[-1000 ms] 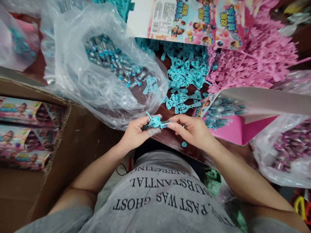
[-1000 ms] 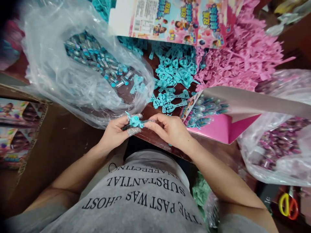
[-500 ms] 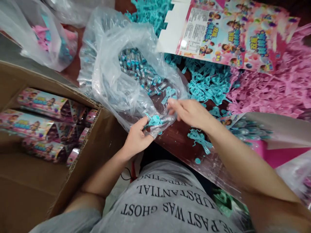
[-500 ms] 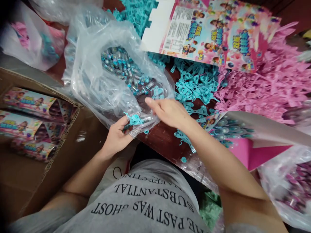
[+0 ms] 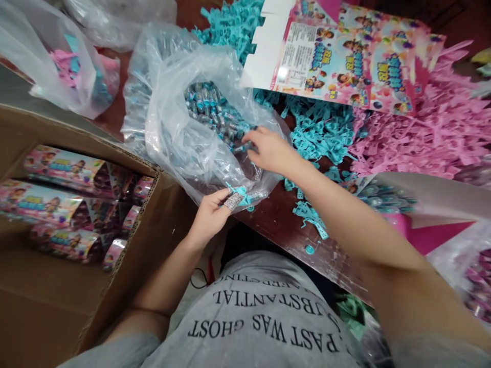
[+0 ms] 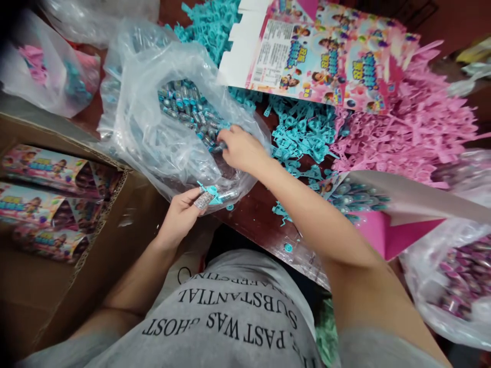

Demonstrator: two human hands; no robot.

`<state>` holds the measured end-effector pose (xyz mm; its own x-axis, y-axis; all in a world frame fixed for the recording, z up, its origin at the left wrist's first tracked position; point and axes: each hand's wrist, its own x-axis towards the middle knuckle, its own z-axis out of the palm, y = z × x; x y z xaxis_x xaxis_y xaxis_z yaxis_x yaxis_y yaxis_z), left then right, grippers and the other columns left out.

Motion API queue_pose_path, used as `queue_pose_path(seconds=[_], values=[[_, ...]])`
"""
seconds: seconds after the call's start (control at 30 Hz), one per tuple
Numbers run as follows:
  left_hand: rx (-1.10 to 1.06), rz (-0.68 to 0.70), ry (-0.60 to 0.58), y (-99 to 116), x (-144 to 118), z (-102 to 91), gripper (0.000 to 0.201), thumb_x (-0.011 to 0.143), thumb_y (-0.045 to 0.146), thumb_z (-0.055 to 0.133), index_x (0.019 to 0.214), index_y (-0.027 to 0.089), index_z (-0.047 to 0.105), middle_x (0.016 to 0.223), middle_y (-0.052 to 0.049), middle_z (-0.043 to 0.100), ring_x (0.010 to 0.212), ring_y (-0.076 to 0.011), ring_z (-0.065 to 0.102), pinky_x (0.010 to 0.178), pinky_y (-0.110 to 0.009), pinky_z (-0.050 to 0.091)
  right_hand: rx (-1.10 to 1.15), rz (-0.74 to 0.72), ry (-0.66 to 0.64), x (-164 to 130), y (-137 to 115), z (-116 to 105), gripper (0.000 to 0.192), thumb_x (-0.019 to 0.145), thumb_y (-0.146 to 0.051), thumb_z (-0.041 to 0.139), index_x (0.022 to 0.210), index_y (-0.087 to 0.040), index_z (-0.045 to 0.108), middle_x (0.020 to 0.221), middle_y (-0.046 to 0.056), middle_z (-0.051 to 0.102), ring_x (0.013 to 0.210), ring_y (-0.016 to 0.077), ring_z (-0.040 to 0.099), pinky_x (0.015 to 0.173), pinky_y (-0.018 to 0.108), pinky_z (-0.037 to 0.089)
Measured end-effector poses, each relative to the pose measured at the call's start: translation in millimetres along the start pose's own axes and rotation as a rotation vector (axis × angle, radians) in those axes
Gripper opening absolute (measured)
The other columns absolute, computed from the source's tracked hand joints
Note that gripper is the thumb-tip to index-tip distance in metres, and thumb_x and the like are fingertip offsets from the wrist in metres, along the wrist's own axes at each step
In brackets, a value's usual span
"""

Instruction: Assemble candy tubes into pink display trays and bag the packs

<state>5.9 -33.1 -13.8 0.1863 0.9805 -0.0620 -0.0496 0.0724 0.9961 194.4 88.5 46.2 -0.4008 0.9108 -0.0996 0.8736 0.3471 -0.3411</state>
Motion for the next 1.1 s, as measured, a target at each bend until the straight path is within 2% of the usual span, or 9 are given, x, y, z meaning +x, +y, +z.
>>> queue_pose_path(seconds=[0.13, 0.27, 0.43, 0.57, 0.63, 0.73, 0.83, 0.93, 1.1], values=[[0.023, 0.028, -0.118, 4, 2, 3.3, 0.028, 0.092, 0.047, 0.078, 0.087, 0.020, 0.079, 0.074, 0.001, 0.070, 0.076, -0.0169, 0.064, 0.079, -0.029, 0.054, 0.391, -0.171, 0.033, -84, 19, -23, 0.025, 0.099, -0.034, 0.064, 0.122, -0.026, 0.070, 0.115, 0.005, 0.076, 0.101, 0.0225, 0.071, 0.095, 0.041, 0.060], [0.195, 0.170, -0.253, 6, 5, 18.4, 0.025, 0.099, 0.037, 0.069, 0.085, 0.018, 0.078, 0.080, -0.002, 0.071, 0.078, -0.0161, 0.062, 0.075, -0.027, 0.049, 0.409, -0.224, 0.056, -140, 24, -27, 0.025, 0.105, -0.041, 0.060, 0.124, -0.030, 0.073, 0.115, 0.005, 0.077, 0.106, 0.0228, 0.072, 0.096, 0.041, 0.059], [0.350, 0.361, -0.342, 16, 1, 46.8, 0.029, 0.103, 0.030, 0.063, 0.078, 0.017, 0.072, 0.072, 0.000, 0.060, 0.067, -0.0126, 0.053, 0.064, -0.026, 0.041, 0.322, -0.239, 0.176, -172, 29, -23, 0.028, 0.110, -0.044, 0.055, 0.121, -0.026, 0.073, 0.115, 0.007, 0.077, 0.104, 0.0208, 0.072, 0.090, 0.035, 0.057], [0.460, 0.478, -0.358, 21, -5, 66.7, 0.025, 0.103, 0.025, 0.063, 0.081, 0.017, 0.071, 0.077, 0.000, 0.062, 0.069, -0.0121, 0.055, 0.065, -0.025, 0.041, 0.210, -0.101, 0.189, -197, 39, -20, 0.058, 0.112, -0.059, 0.041, 0.083, -0.019, 0.071, 0.077, 0.004, 0.068, 0.069, 0.0157, 0.062, 0.065, 0.030, 0.044], [0.493, 0.497, -0.383, 23, -5, 74.0, 0.023, 0.103, 0.024, 0.063, 0.082, 0.017, 0.070, 0.077, 0.000, 0.061, 0.070, -0.0118, 0.055, 0.065, -0.024, 0.041, 0.226, -0.046, 0.218, -210, 45, -21, 0.058, 0.109, -0.065, 0.044, 0.090, -0.019, 0.073, 0.082, 0.004, 0.070, 0.069, 0.0153, 0.061, 0.064, 0.030, 0.042], [0.510, 0.487, -0.444, 25, -3, 84.3, 0.023, 0.103, 0.023, 0.062, 0.083, 0.016, 0.069, 0.076, 0.000, 0.060, 0.070, -0.0118, 0.055, 0.064, -0.024, 0.041, 0.286, -0.051, 0.271, -227, 52, -24, 0.053, 0.101, -0.067, 0.062, 0.125, -0.021, 0.072, 0.113, 0.009, 0.072, 0.085, 0.0181, 0.066, 0.070, 0.030, 0.046], [0.510, 0.494, -0.485, 27, -2, 96.6, 0.022, 0.103, 0.023, 0.062, 0.083, 0.017, 0.069, 0.076, 0.000, 0.060, 0.070, -0.0116, 0.055, 0.064, -0.024, 0.040, 0.339, -0.032, 0.269, -240, 60, -23, 0.043, 0.105, -0.060, 0.058, 0.108, -0.020, 0.074, 0.109, 0.008, 0.071, 0.087, 0.0183, 0.065, 0.072, 0.030, 0.047], [0.498, 0.478, -0.516, 28, -3, 109.0, 0.023, 0.102, 0.024, 0.064, 0.081, 0.017, 0.068, 0.074, 0.001, 0.057, 0.068, -0.0112, 0.054, 0.063, -0.023, 0.040, 0.390, 0.041, 0.311, -250, 67, -19, 0.050, 0.107, -0.061, 0.053, 0.087, -0.019, 0.073, 0.095, 0.006, 0.068, 0.080, 0.0165, 0.062, 0.072, 0.031, 0.046], [0.468, 0.377, -0.573, 27, -6, 126.2, 0.022, 0.101, 0.024, 0.064, 0.083, 0.017, 0.073, 0.074, 0.000, 0.062, 0.069, -0.0123, 0.057, 0.064, -0.023, 0.044, 0.494, -0.013, 0.388, -270, 78, -12, 0.041, 0.099, -0.059, 0.070, 0.120, -0.024, 0.073, 0.121, 0.009, 0.069, 0.093, 0.0192, 0.065, 0.076, 0.032, 0.052]])
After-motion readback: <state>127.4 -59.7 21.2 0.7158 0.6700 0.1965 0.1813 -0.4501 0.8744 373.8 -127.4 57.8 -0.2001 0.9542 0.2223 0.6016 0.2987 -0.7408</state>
